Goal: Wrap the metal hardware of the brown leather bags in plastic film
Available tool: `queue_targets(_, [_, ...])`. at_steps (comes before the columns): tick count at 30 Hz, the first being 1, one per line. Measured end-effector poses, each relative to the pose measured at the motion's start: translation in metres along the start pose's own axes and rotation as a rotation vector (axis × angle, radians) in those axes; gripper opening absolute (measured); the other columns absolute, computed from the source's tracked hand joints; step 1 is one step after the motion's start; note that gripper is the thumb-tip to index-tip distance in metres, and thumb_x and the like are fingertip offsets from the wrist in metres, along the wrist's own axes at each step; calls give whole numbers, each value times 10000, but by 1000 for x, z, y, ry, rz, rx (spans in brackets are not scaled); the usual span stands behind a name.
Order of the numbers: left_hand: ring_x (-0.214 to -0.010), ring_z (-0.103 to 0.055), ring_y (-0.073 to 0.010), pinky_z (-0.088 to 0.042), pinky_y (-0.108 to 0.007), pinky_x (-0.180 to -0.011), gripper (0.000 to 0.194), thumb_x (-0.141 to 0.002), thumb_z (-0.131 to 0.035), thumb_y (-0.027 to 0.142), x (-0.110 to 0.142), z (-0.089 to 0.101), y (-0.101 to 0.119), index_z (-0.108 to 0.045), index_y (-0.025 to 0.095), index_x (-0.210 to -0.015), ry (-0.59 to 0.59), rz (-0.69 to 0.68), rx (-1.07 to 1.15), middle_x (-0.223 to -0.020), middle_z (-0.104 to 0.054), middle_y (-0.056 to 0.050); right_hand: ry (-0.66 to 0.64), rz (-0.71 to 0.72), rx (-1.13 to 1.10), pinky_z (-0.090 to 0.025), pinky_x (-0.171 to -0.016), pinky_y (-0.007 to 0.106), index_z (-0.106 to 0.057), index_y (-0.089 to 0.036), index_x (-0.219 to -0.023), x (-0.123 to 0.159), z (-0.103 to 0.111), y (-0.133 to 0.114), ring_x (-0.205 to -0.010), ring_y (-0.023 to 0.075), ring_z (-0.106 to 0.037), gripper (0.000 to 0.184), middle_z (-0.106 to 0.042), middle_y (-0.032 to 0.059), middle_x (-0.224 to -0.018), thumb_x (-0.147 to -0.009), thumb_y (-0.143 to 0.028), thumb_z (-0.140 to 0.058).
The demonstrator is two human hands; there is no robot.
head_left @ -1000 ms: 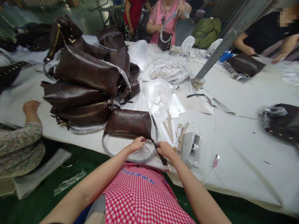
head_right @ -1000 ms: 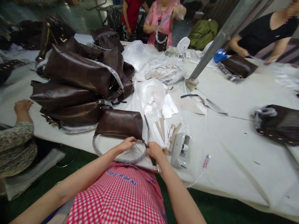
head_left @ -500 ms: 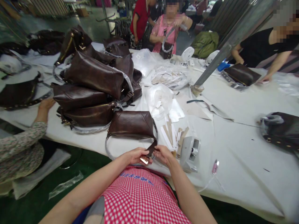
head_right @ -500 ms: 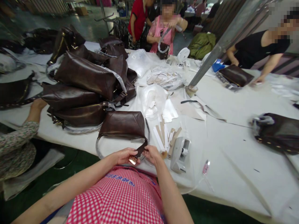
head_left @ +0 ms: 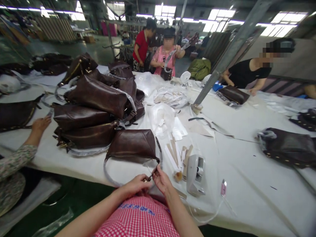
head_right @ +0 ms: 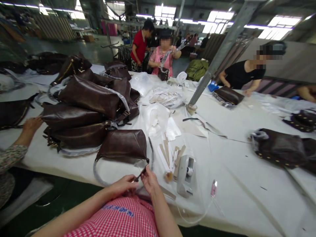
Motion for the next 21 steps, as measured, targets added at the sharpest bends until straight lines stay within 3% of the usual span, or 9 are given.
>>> queue_targets(3, [-684, -564, -170, -383, -251, -611, 161, -738, -600, 316, 13, 23, 35, -498, 191, -738, 238, -222, -399, -669, -574, 7, 20, 42, -8, -525, -511, 188, -613, -199, -701, -3, -10, -5, -559, 97, -602, 303, -648, -28, -642, -618, -368, -850])
queue_targets(5, [-651, -566, -163, -387, -252, -603, 113, -772, -530, 273, 15, 28, 41, -450, 204, -732, 286, -240, -448, -657, -573, 5, 10, 60, -5, -527, -524, 192, -605, -197, -689, 0, -18, -9, -566, 97, -602, 323, -643, -26, -646, -598, -374, -859])
queue_targets(9, [-547, -585, -146, -402, -229, -513, 84, -798, -429, 247, 4, 18, 22, -378, 222, -859, 118, -68, -140, -668, -602, 7, -99, 78, 56, -493, -554, 199, -621, -200, -802, 15, -33, -16, -627, 107, -621, 407, -668, -23, -719, -516, -278, -900])
queue_targets(12, [-573, -614, -152, -426, -226, -520, 144, -815, -418, 265, 3, 7, 31, -351, 233, -939, -27, -105, -131, -708, -634, 2, -254, 20, 185, -401, -498, 178, -613, -215, -920, 28, -42, -9, -643, 115, -623, 461, -693, -4, -808, -556, -309, -878])
queue_targets(14, [-624, -626, -158, -445, -235, -564, 164, -826, -441, 263, 8, 5, 50, -369, 237, -971, -55, -218, -400, -760, -652, -5, -294, -47, 188, -351, -465, 173, -602, -195, -866, 31, -40, 2, -559, 99, -588, 414, -679, -2, -742, -601, -400, -846])
queue_targets(18, [-851, -643, -231, -468, -295, -749, 196, -783, -592, 312, 10, 0, 90, -497, 221, -928, -95, -344, -1224, -867, -688, -31, -202, -47, 97, -348, -448, 171, -583, -177, -836, 22, -29, 12, -465, 92, -555, 481, -613, -30, -583, -572, -485, -842])
queue_targets(21, [-841, -650, -240, -474, -325, -780, 224, -896, -458, 366, -16, -8, 138, -572, 197, -801, -93, -444, -1479, -831, -690, -52, -184, 7, 94, -346, -421, 181, -606, -165, -872, 15, -31, 15, -490, 134, -591, 523, -624, -4, -597, -564, -522, -832])
Point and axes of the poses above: each hand's wrist, its own x-axis away from the middle knuckle, its own z-axis out of the back of the hand, y = z × x, the point moved 10 cm from there along -x, towards the middle knuckle
